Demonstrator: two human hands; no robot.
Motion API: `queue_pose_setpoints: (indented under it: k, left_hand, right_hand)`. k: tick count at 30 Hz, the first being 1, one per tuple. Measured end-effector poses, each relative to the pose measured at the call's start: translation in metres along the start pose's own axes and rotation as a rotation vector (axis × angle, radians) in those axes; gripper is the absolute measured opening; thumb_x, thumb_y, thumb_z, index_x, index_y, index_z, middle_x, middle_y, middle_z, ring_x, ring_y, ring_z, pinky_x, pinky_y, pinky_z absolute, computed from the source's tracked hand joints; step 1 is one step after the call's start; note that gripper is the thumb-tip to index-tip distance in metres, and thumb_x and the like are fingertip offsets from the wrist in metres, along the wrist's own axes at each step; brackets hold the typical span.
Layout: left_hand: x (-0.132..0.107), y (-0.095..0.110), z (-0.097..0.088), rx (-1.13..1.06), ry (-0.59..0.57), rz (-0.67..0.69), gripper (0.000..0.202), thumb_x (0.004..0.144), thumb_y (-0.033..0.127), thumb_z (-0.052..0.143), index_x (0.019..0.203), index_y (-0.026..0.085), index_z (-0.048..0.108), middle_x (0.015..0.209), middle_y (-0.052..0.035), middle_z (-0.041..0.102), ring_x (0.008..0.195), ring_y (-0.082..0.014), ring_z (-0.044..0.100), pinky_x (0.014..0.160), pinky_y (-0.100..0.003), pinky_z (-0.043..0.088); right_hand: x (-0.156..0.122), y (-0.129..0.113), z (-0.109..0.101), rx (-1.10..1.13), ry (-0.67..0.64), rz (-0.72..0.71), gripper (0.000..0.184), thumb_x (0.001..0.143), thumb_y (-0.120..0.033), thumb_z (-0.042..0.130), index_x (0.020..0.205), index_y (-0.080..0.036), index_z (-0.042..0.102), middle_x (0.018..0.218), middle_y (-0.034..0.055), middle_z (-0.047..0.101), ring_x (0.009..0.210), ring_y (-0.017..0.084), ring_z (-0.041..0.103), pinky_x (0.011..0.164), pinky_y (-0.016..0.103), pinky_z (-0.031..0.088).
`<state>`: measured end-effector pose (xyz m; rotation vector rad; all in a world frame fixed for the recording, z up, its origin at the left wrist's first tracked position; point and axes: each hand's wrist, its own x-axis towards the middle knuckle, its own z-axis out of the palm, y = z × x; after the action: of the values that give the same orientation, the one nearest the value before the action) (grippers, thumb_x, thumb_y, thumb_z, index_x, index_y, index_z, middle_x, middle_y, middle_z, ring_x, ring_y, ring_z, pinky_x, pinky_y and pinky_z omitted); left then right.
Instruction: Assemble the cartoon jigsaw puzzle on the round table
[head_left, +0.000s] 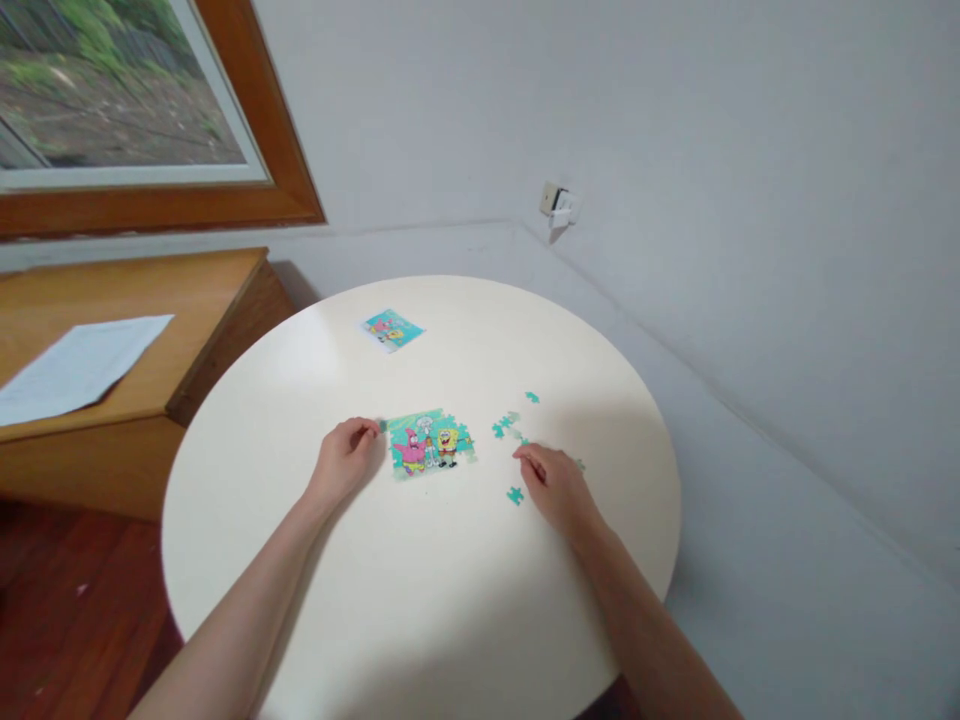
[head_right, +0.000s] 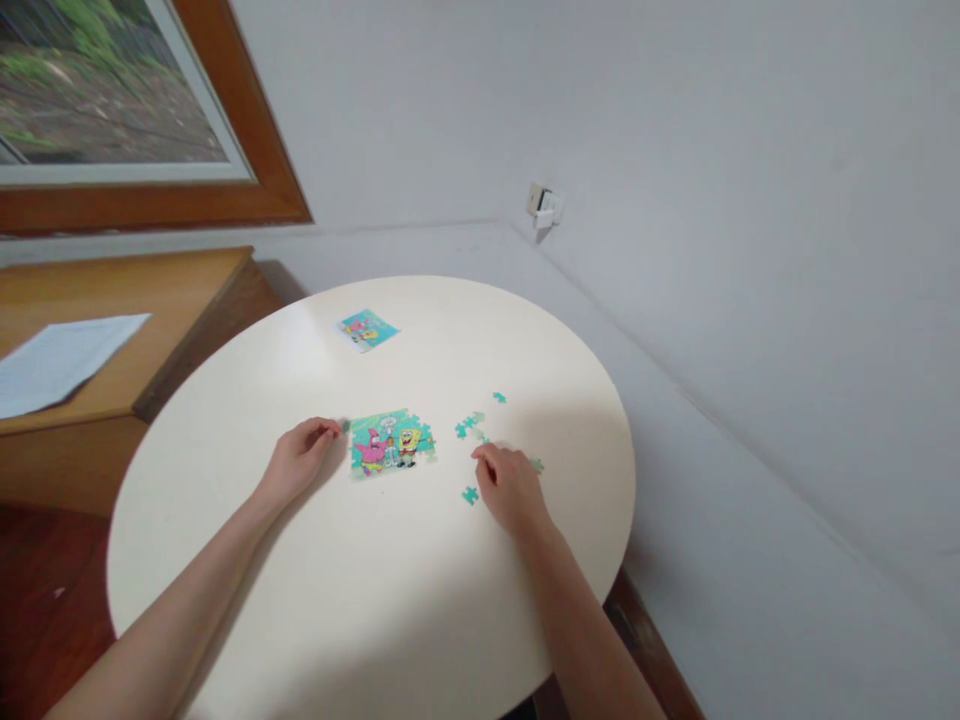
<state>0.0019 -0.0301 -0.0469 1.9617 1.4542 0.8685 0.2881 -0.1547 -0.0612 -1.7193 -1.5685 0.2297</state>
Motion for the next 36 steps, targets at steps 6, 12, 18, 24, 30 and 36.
queue_pose_setpoints:
  k: [6,12,18,24,30,36]
  left_hand:
    - [0.002,-0.003,0.003,0.073,-0.008,0.029,0.025,0.074,0.030,0.043,0.077,0.019,0.066,0.079,-0.0051,0.068,0.077,-0.0200,0.061,0.072,-0.030,0.046]
    - [0.002,-0.005,0.002,0.074,-0.017,0.033,0.026,0.074,0.032,0.043,0.075,0.020,0.066,0.077,-0.0045,0.068,0.076,-0.0197,0.061,0.071,-0.030,0.046]
    - [0.001,0.001,0.001,0.115,-0.029,0.053,0.028,0.075,0.031,0.042,0.074,0.020,0.067,0.075,-0.0032,0.069,0.075,-0.0193,0.060,0.071,-0.030,0.045]
    - [0.002,-0.002,0.006,0.116,-0.009,0.087,0.027,0.075,0.026,0.042,0.074,0.019,0.068,0.078,-0.0033,0.070,0.076,-0.0188,0.061,0.074,-0.030,0.045]
    - [0.003,-0.006,0.010,0.097,0.037,0.105,0.024,0.074,0.020,0.043,0.077,0.018,0.067,0.079,-0.0044,0.071,0.077,-0.0199,0.063,0.076,-0.033,0.047]
    - [-0.005,-0.003,0.013,0.038,0.044,0.313,0.025,0.076,0.022,0.048,0.093,0.018,0.065,0.098,-0.0085,0.069,0.094,-0.0211,0.062,0.087,-0.036,0.047]
  right_hand:
    - [-0.001,-0.006,-0.006,-0.025,0.177,0.047,0.021,0.078,-0.026,0.045,0.077,-0.022,0.066,0.051,-0.0021,0.051,0.049,0.013,0.044,0.057,0.026,0.037]
    - [-0.002,-0.006,-0.008,-0.072,0.198,0.017,0.019,0.078,-0.023,0.045,0.076,-0.022,0.064,0.058,-0.0002,0.059,0.051,0.013,0.048,0.056,0.026,0.038]
    - [-0.001,-0.003,-0.008,-0.145,0.242,-0.035,0.017,0.079,-0.020,0.046,0.076,-0.021,0.062,0.058,-0.0009,0.058,0.053,0.014,0.049,0.059,0.027,0.039]
    - [0.001,0.003,-0.004,-0.229,0.280,-0.093,0.017,0.080,-0.018,0.045,0.076,-0.021,0.062,0.058,-0.0013,0.058,0.055,0.014,0.049,0.062,0.027,0.038]
    - [0.004,0.006,0.002,-0.328,0.255,-0.172,0.018,0.082,-0.018,0.045,0.079,-0.020,0.063,0.069,0.0022,0.065,0.065,0.016,0.054,0.068,0.028,0.038]
    - [0.002,-0.018,0.014,-0.413,0.147,-0.202,0.019,0.087,-0.024,0.048,0.089,-0.020,0.067,0.076,0.0032,0.067,0.077,0.017,0.058,0.075,0.029,0.036]
